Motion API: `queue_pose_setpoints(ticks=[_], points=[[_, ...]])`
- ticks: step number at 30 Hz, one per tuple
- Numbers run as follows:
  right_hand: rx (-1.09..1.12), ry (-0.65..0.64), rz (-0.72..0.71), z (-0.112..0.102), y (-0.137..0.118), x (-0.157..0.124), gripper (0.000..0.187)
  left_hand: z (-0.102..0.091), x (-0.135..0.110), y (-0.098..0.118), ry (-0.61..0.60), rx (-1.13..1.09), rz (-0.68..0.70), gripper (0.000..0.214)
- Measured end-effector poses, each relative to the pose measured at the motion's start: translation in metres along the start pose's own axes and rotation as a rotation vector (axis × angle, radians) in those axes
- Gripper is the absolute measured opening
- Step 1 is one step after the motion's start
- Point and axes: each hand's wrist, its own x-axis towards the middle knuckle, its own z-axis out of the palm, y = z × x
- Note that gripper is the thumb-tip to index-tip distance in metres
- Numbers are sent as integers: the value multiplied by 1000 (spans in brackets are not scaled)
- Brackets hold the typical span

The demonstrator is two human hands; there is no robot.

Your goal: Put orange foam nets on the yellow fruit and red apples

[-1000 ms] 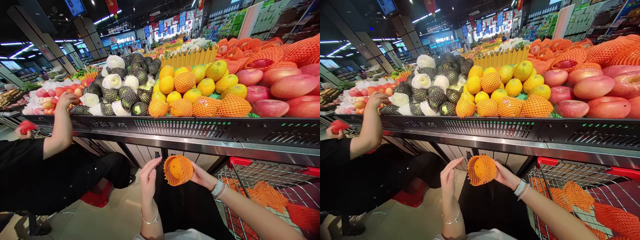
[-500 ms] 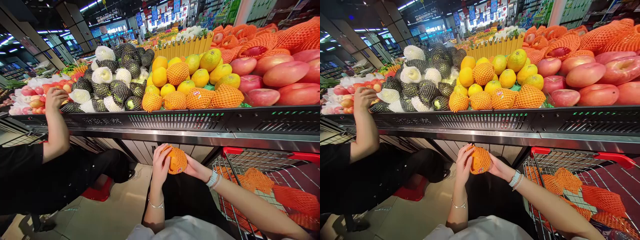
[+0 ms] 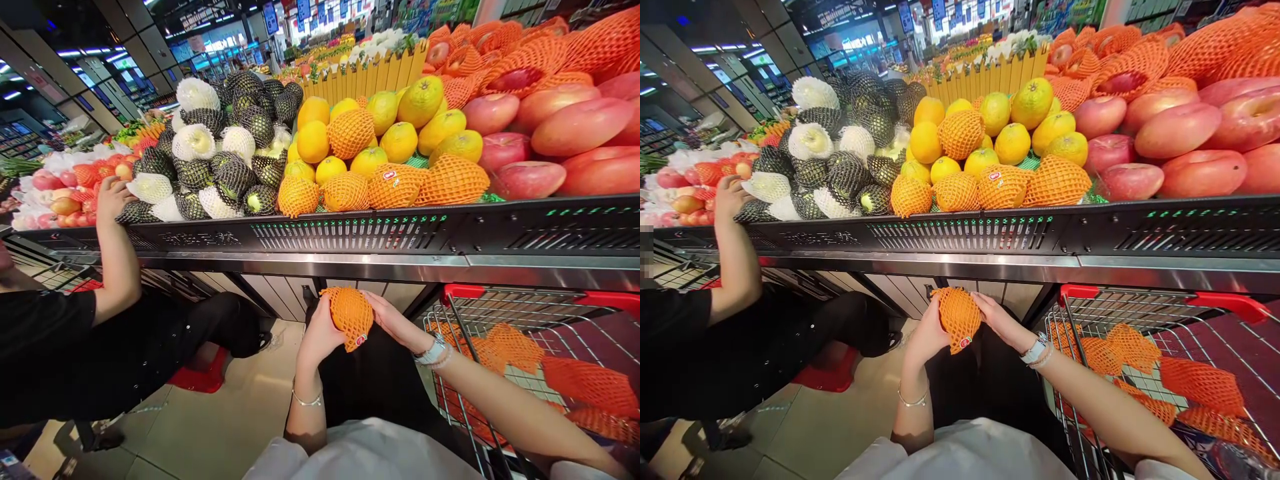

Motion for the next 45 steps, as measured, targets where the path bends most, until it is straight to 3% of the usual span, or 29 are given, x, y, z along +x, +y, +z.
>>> queue_pose_setpoints(ticks=[5,8,11,17,23,29,37,42,45], points=[[-213,-3,-224,4,-16,-9,48,9,10,-11,171,-267,-15,62],[-394,-21,-349,5,-18,-15,49,13,13,-19,145,-540,5,66],[-608,19,-471,5,-14,-17,56,20,15,-26,142,-799,-63,72],[-830,101,-686,9,-8,-15,31,45,23,-34,291,-1069,-182,55],[-868,90,-728,8,-10,-11,15,56,22,-21,328,-1241,-259,46],[-787,-10,-740,1,-20,-11,8,55,18,-16,313,-1342,-280,46],[-526,72,-643,-9,-30,-11,14,58,19,-18,191,-1273,-212,63],[-440,107,-588,-14,-31,-5,18,60,18,-26,73,-1253,-347,77],[-441,83,-589,-15,-32,-5,16,60,20,-26,137,-1165,-277,84]])
